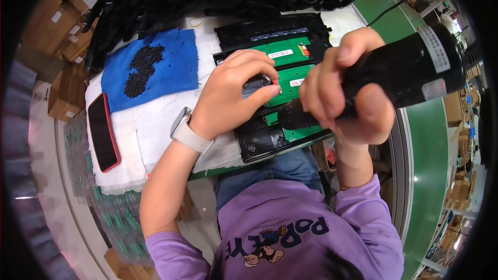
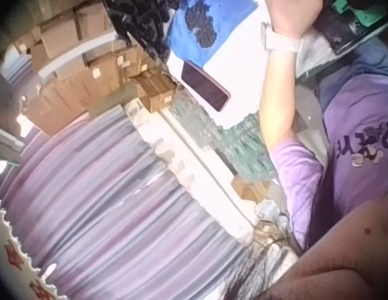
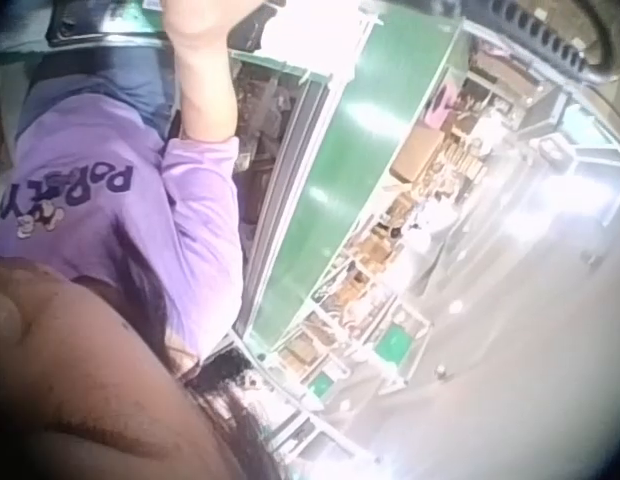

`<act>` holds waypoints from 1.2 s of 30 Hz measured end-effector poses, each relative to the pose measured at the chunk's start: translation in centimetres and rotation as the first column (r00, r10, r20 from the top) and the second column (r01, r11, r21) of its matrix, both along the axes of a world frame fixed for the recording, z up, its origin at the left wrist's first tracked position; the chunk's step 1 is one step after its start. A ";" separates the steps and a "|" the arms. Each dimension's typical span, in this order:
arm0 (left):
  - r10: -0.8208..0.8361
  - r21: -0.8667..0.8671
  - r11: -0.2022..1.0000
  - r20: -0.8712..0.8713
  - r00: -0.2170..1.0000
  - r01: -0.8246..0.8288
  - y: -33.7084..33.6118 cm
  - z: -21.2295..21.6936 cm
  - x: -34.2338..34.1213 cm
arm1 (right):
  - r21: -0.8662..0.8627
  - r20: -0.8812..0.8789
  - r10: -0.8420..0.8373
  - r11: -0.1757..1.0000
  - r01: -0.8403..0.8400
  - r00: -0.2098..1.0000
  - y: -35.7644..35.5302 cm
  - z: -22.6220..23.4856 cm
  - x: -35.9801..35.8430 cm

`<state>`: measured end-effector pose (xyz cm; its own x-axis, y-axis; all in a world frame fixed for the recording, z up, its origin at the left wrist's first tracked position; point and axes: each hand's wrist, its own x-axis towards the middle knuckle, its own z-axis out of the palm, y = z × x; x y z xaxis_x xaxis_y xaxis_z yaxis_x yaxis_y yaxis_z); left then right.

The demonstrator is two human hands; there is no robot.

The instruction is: Assembling toner cartridges by installing circuit boards onto the cartridge housings using an electric screwdriver.

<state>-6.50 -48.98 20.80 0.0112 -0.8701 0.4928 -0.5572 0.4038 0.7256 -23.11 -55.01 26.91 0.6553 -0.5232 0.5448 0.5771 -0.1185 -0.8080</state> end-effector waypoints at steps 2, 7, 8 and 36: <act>0.023 -0.102 0.995 0.100 0.995 -0.013 -0.1 -0.9 -0.1 | -0.111 -0.047 -0.029 0.994 0.024 0.998 -0.2 0.0 0.3; 0.033 -0.084 0.996 0.142 0.989 -0.021 -0.4 -1.7 -0.4 | -0.138 -0.054 -0.017 0.990 0.009 0.998 -0.1 -0.3 1.2; 0.025 -0.077 0.997 0.119 0.993 -0.016 -0.4 -1.7 -0.4 | -0.140 -0.059 -0.017 0.990 0.009 0.998 -0.1 -0.3 1.4; 0.015 -0.085 0.996 -0.007 1.000 -0.016 -0.1 -0.7 -0.7 | -0.036 0.069 0.217 0.976 -0.215 0.974 -1.2 0.2 1.3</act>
